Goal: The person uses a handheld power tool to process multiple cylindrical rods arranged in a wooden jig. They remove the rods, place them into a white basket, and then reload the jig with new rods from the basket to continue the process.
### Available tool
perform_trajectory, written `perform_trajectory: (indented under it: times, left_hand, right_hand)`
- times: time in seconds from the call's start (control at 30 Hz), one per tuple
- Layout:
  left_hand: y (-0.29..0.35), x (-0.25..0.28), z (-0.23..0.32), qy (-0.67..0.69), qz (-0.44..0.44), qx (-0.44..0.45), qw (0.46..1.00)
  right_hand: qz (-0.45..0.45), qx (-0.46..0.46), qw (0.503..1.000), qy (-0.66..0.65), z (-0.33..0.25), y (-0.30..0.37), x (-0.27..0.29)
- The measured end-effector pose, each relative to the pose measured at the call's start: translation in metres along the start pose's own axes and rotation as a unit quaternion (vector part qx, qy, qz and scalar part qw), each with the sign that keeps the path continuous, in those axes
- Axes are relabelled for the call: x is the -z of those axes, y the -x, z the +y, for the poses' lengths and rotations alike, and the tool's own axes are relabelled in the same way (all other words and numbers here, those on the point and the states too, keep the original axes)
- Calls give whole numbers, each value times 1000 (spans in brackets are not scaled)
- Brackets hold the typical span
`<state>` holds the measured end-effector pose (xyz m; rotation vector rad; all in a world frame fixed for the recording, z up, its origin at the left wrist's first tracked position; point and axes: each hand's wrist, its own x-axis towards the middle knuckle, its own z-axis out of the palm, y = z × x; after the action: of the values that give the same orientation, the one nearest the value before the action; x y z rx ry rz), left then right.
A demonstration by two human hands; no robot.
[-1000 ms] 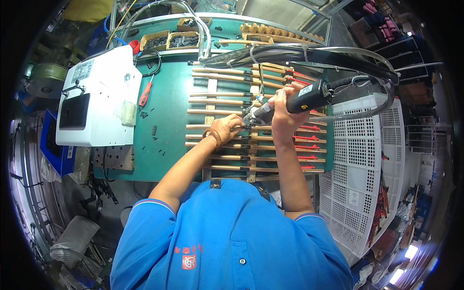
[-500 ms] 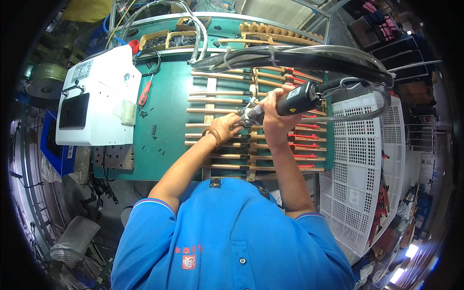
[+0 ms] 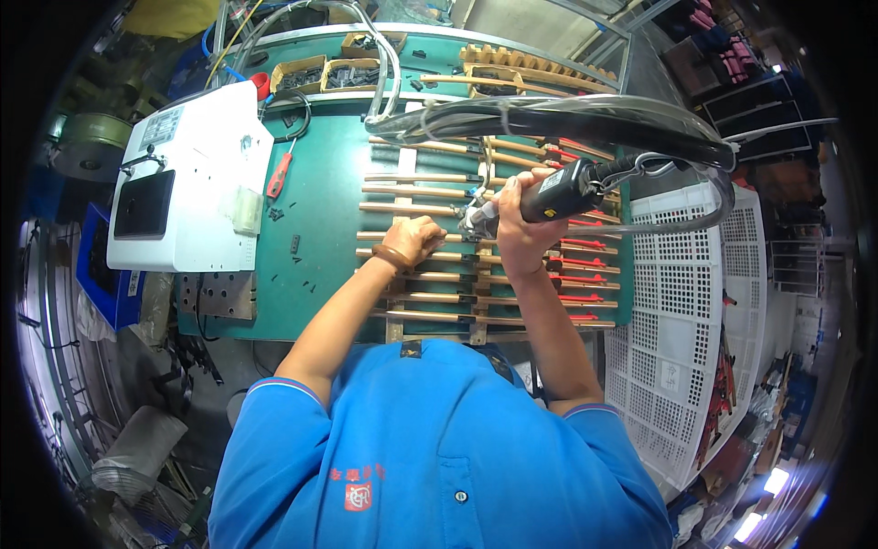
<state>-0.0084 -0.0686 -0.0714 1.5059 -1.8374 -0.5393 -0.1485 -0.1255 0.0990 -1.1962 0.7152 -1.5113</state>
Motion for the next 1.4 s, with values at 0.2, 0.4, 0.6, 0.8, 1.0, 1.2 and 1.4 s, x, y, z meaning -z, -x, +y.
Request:
perform_trajectory:
  times: [0.2,0.4,0.6,0.8,1.0,1.2,1.4]
  left_hand:
    - [4,-1,2,-4,11,-5,1000]
    - [3,-2,1,-16,27,-10,999]
    - [1,-2,-2,-22,18,-9,1000]
    - [-2,8,25,-20,90,-112,989]
    - [21,-24,44,-17,23,-28,999]
    - [14,-30,45,21,-54,78,995]
    - [15,-31,42,4,-44,75,996]
  right_hand:
    - [-71,42,994,67,14,9,4]
    - [-62,32,998,0,9,0,7]
    - [-42,68,993,86,-23,-32,-1]
    - [-22,89,990,107,-94,-61,-5]
    - [14,51,994,91,-88,-36,3]
    - [14,30,995,93,-54,0,10]
    - [20,15,997,73,-40,8,6]
